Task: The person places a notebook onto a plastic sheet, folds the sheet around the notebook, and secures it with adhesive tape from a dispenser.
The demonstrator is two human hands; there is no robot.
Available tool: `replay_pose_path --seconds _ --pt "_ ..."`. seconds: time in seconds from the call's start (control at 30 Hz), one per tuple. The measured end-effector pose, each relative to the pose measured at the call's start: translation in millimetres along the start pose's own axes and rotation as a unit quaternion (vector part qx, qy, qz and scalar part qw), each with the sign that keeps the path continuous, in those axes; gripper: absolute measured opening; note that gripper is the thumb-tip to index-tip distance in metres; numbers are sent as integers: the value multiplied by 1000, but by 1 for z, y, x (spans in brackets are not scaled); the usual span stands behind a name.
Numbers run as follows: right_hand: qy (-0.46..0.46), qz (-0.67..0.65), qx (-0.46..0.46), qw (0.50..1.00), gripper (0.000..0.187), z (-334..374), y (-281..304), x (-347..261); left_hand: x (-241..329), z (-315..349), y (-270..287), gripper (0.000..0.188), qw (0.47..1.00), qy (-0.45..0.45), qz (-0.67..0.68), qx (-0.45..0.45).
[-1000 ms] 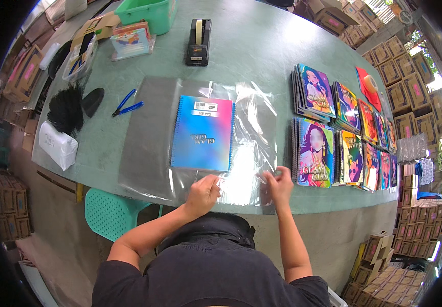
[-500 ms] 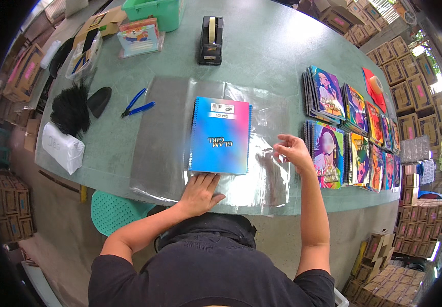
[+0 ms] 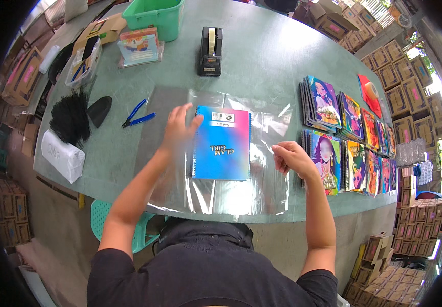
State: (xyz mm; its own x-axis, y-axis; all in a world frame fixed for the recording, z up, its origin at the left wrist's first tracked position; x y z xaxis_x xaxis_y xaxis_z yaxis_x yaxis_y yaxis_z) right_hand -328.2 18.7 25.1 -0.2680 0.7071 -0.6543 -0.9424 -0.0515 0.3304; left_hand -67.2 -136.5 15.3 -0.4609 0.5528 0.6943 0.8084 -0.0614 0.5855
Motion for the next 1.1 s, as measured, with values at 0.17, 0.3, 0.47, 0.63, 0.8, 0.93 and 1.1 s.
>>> replay_pose_path --seconds 0.17,0.3,0.47,0.63,0.8,0.93,1.1 --pt "112 220 3 969 29 -10 -56 -63 -30 -18 -73 74 990 40 78 -114" --pt "227 315 69 919 28 -48 -112 -62 -10 0 -76 84 988 36 85 -123" --pt "223 346 97 906 21 -64 -136 -52 -7 -1 -70 84 992 -41 -64 -99" --pt "213 336 156 904 19 -50 -138 -48 84 -34 -81 80 979 -122 46 -156" --pt "176 331 180 909 19 -45 -145 -56 36 -119 -161 81 981 -144 33 -127" --pt "134 317 189 920 19 -50 -141 -46 61 -184 -90 51 979 -203 -14 7" --pt "118 342 219 906 25 -32 -138 -43 115 -20 -160 28 762 -369 -148 -511"
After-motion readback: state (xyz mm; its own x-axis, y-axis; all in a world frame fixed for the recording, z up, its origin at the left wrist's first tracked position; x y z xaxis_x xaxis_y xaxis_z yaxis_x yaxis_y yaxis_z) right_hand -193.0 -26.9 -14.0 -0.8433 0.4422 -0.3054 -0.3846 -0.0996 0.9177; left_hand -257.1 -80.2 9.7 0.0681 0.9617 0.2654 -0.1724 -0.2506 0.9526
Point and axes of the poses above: each hand's wrist, its own z-axis away from the middle knuckle, its own y-axis out of the back of the hand, x = y × z, the point moved 9 cm from there along -z, towards the middle knuckle, and after that the axes turned 8 degrees about -y, right-handed, at the moved point
